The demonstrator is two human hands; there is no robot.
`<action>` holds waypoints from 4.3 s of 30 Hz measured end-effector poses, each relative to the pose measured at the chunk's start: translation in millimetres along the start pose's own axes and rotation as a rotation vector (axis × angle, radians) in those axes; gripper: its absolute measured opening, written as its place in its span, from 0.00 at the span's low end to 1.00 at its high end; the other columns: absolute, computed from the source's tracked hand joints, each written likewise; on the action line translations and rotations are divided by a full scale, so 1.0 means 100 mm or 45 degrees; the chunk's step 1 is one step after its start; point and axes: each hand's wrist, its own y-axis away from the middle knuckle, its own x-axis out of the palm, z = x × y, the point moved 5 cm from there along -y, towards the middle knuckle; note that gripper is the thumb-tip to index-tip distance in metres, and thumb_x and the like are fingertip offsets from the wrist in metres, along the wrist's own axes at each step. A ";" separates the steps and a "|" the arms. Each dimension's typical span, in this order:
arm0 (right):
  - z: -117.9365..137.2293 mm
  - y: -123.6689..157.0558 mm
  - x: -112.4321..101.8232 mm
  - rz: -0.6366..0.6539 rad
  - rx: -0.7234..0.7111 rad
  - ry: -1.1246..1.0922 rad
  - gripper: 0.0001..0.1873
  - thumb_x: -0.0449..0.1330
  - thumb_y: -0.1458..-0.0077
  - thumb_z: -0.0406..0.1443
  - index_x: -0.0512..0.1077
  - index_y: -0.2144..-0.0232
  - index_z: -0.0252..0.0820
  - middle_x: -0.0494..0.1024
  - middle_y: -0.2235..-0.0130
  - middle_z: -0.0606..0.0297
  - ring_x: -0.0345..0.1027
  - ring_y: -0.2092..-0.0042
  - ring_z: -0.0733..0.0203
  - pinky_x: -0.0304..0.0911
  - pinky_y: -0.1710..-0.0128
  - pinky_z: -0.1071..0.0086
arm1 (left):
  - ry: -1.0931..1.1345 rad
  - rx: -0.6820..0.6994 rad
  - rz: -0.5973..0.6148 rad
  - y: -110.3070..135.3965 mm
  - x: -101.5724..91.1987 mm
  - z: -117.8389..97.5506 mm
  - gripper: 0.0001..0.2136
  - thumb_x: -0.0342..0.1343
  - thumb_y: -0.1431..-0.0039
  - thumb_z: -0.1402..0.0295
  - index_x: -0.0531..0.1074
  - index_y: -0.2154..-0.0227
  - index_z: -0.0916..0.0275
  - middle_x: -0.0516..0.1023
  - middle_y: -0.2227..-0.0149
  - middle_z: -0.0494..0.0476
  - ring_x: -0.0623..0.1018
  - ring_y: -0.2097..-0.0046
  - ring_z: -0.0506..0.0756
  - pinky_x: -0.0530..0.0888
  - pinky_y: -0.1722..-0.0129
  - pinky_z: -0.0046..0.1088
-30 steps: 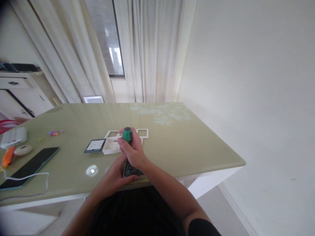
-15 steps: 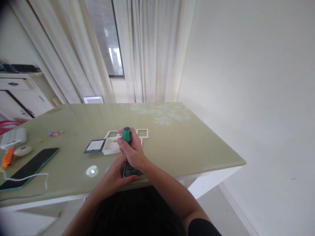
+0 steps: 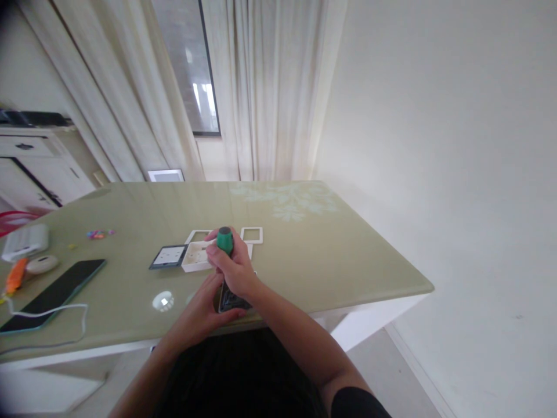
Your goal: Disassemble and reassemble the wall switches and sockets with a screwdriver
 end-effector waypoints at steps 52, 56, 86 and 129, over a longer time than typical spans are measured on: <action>-0.20 -0.15 0.04 0.718 0.582 -0.258 0.41 0.69 0.52 0.71 0.53 0.76 0.50 0.49 0.83 0.85 0.35 0.82 0.73 0.38 0.83 0.74 | -0.045 0.018 0.268 0.01 -0.16 -0.10 0.34 0.74 0.42 0.52 0.74 0.34 0.53 0.77 0.33 0.67 0.74 0.31 0.76 0.73 0.32 0.63; -0.17 -0.11 0.12 0.707 0.566 -0.231 0.39 0.73 0.51 0.66 0.56 0.76 0.49 0.51 0.82 0.85 0.38 0.81 0.73 0.37 0.82 0.74 | -0.308 -0.086 -0.032 0.19 0.03 -0.21 0.34 0.74 0.45 0.53 0.72 0.38 0.57 0.76 0.35 0.70 0.73 0.32 0.80 0.73 0.34 0.67; -0.06 -0.20 -0.19 0.504 0.401 -0.176 0.38 0.69 0.43 0.66 0.55 0.77 0.47 0.49 0.82 0.84 0.36 0.81 0.74 0.38 0.82 0.75 | -0.444 -0.157 -0.158 0.20 0.08 -0.19 0.35 0.66 0.39 0.60 0.65 0.30 0.61 0.77 0.39 0.72 0.78 0.38 0.75 0.75 0.36 0.62; 0.01 -0.10 0.00 0.439 0.358 -0.275 0.41 0.72 0.50 0.68 0.57 0.80 0.46 0.51 0.85 0.84 0.35 0.83 0.75 0.37 0.84 0.77 | -0.027 -0.071 0.128 0.11 -0.34 0.26 0.30 0.76 0.44 0.56 0.78 0.40 0.53 0.86 0.45 0.63 0.85 0.44 0.70 0.81 0.40 0.53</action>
